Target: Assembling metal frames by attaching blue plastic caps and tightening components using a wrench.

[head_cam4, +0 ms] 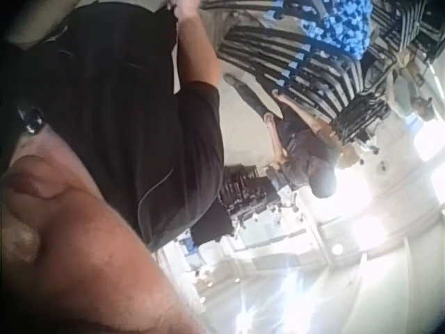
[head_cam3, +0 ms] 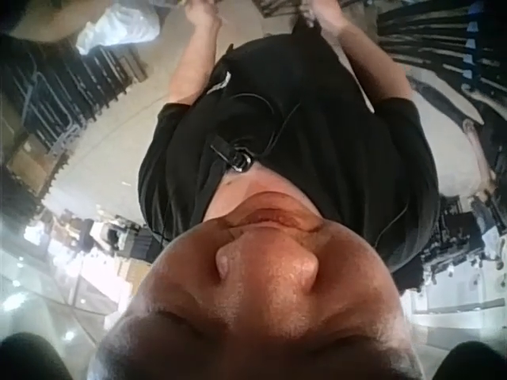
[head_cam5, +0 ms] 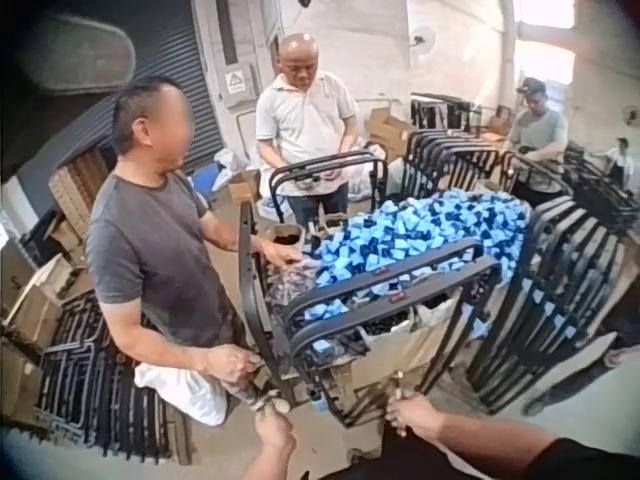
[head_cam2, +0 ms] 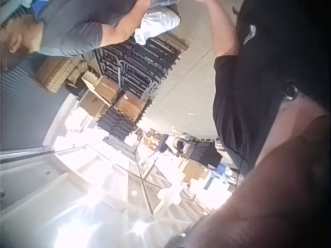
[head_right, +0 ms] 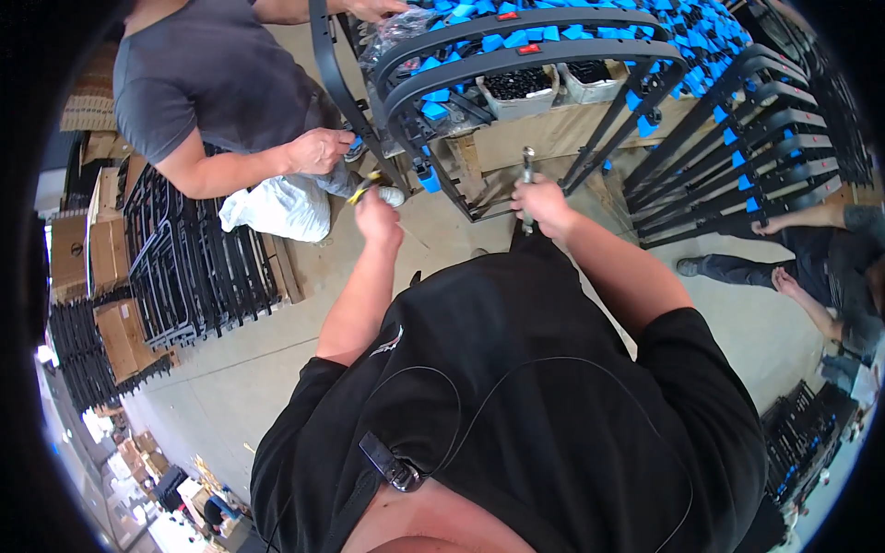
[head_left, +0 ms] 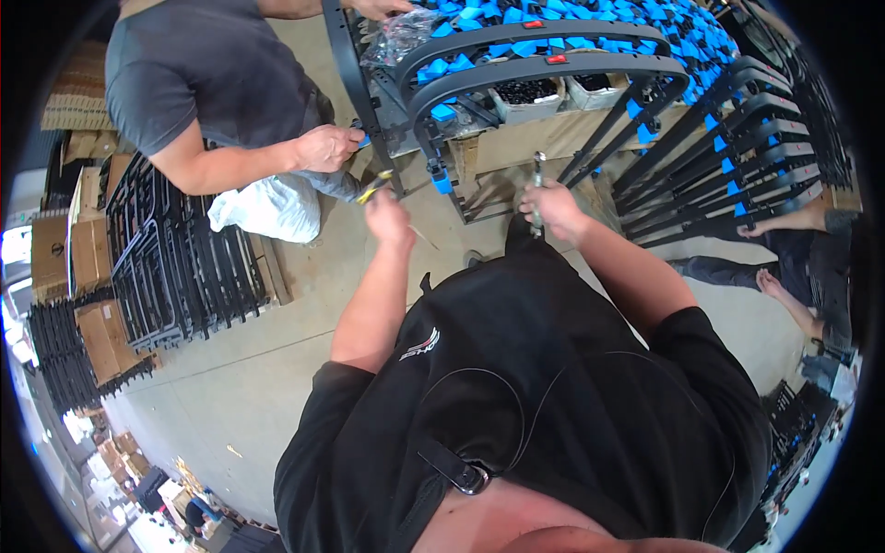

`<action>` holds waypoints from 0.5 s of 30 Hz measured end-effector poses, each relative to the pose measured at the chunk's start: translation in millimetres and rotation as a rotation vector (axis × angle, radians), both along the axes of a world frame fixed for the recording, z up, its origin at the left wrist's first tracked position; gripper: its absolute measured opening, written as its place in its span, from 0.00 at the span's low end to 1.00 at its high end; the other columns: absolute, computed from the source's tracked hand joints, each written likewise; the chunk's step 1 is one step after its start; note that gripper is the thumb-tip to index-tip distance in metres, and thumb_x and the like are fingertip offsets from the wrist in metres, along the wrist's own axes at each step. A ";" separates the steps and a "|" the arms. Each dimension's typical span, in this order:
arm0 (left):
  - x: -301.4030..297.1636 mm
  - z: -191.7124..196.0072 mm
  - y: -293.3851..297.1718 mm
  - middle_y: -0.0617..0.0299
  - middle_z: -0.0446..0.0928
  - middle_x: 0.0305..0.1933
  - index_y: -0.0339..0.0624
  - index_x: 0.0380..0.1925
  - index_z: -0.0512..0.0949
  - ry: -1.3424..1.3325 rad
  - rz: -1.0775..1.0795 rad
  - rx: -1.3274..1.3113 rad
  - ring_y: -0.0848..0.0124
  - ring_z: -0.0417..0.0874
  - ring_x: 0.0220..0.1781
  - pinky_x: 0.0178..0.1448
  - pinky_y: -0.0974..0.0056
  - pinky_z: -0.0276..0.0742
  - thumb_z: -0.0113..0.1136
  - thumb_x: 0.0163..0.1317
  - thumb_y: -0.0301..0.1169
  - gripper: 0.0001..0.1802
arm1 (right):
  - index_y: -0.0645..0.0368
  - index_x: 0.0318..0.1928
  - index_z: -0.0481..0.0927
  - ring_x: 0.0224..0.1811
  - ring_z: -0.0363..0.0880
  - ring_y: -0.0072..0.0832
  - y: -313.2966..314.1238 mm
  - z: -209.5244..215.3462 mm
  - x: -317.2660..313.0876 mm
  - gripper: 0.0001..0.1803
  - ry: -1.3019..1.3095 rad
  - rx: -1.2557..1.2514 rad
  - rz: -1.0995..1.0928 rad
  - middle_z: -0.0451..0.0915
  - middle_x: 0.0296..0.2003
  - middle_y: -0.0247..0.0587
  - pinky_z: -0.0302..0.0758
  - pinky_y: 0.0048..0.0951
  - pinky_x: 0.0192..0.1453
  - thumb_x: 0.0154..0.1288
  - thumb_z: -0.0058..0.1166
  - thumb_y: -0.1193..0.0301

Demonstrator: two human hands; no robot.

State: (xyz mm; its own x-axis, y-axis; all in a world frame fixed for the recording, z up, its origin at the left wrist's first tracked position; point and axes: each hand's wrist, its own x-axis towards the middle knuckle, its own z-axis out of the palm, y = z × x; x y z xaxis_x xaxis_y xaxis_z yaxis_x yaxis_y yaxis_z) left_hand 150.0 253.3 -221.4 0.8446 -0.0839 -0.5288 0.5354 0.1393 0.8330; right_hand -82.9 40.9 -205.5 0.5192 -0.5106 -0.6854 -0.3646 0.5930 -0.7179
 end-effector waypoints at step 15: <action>-107.7 114.8 -100.8 0.60 0.81 0.34 0.33 0.52 0.76 -0.219 -1.162 -0.106 0.73 0.80 0.27 0.34 0.67 0.79 0.51 0.75 0.28 0.12 | 0.57 0.68 0.67 0.28 0.75 0.23 -30.2 79.8 -61.9 0.40 -0.106 -0.065 0.196 0.78 0.32 0.35 0.72 0.28 0.31 0.66 0.64 0.47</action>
